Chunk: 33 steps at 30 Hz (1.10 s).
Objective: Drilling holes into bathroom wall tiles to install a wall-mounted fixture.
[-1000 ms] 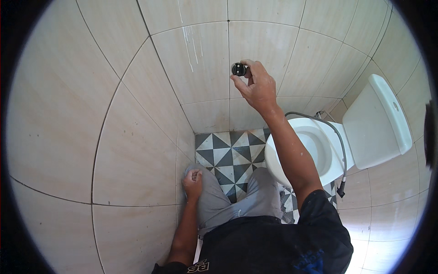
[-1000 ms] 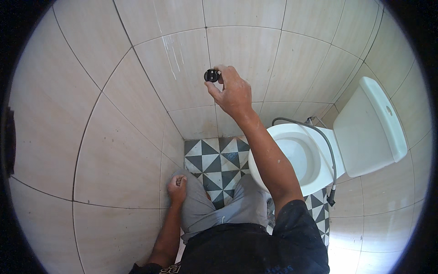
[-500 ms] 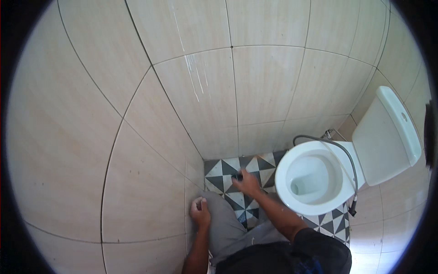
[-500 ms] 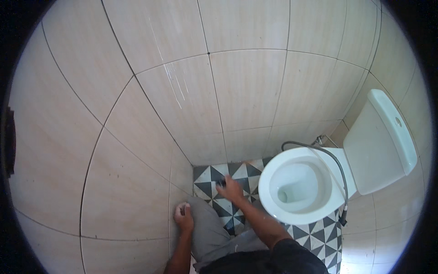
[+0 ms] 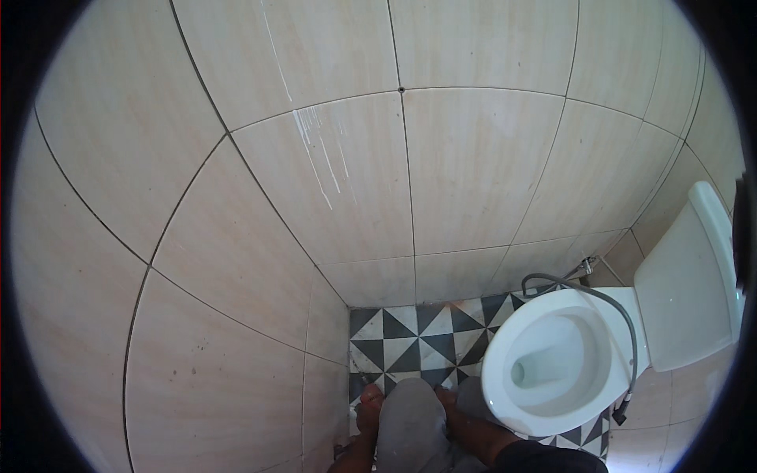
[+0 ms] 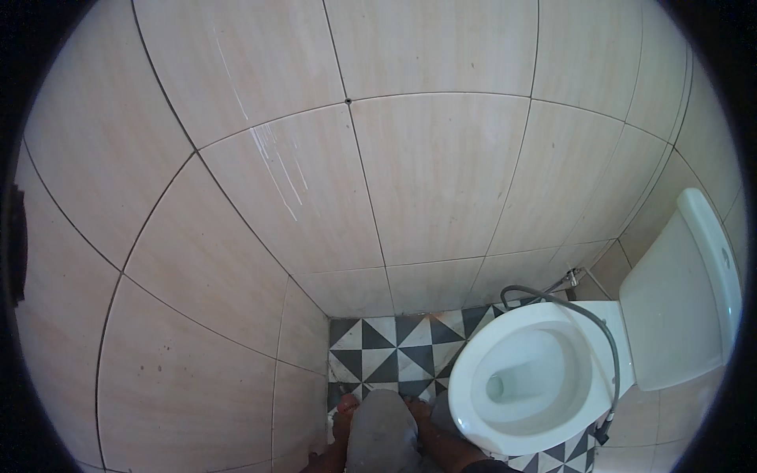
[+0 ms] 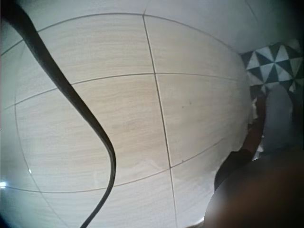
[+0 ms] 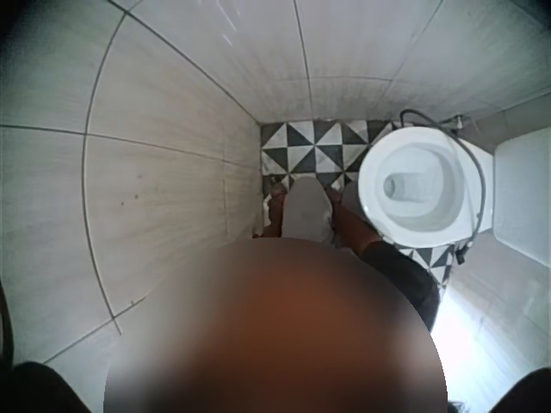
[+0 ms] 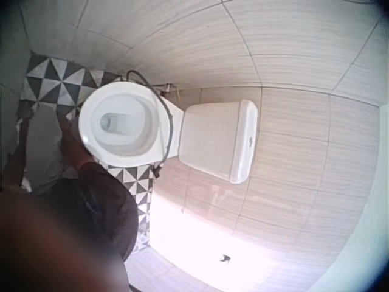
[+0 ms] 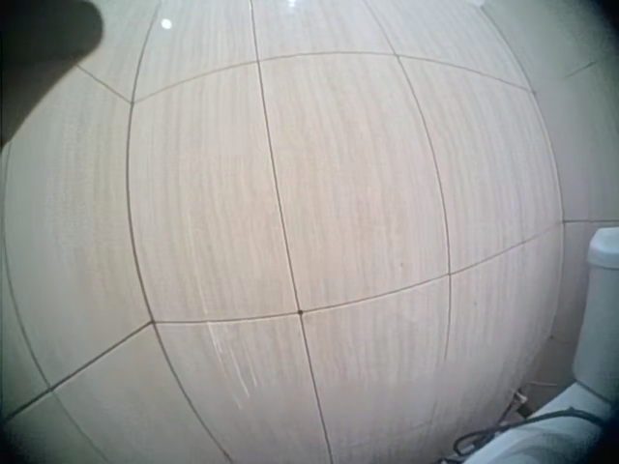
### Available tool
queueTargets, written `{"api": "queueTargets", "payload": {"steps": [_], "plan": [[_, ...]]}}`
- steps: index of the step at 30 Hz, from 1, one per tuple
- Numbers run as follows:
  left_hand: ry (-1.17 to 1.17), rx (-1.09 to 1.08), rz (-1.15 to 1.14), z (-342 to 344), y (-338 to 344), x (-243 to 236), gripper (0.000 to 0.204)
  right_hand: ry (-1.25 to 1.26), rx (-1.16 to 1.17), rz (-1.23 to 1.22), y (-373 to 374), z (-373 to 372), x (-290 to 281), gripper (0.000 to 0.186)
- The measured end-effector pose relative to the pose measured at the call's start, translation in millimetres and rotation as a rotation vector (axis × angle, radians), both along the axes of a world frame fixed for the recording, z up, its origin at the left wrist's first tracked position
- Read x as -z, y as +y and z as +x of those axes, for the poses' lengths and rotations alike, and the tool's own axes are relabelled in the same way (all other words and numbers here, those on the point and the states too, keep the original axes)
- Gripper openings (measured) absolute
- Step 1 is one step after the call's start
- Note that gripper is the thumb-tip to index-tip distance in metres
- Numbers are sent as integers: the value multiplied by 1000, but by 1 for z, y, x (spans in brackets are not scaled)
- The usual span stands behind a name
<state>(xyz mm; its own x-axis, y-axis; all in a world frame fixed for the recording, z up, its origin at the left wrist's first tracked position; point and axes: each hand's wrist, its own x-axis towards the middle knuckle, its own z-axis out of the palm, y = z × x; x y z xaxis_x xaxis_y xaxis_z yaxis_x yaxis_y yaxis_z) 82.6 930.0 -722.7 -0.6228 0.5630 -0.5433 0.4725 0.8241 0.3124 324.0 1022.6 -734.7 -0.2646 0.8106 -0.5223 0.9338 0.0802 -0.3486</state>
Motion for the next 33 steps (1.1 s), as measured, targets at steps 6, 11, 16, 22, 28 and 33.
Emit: {"api": "queueTargets", "payload": {"steps": [6, 11, 16, 22, 28, 33], "plan": [[-130, 63, 192, 25, 32, -106, 77, 612, 138, 277, -10, 53, 29, 48], [-190, 204, 627, 28, 74, -221, 57, 820, 715, -120, -23, 73, 30, 46], [-548, 104, 822, -3, 95, -256, 45, 669, 608, 258, -54, 21, -206, 77], [-1228, 21, 907, 54, 120, -418, 59, 1313, 181, 340, -62, -17, -381, 106], [-1425, 337, 1066, 98, 154, -505, 67, 1486, 473, 674, -21, -26, -471, 91], [-1802, 334, 889, 121, 180, -557, 57, 1439, 502, 925, -4, -24, -518, 84]]}}
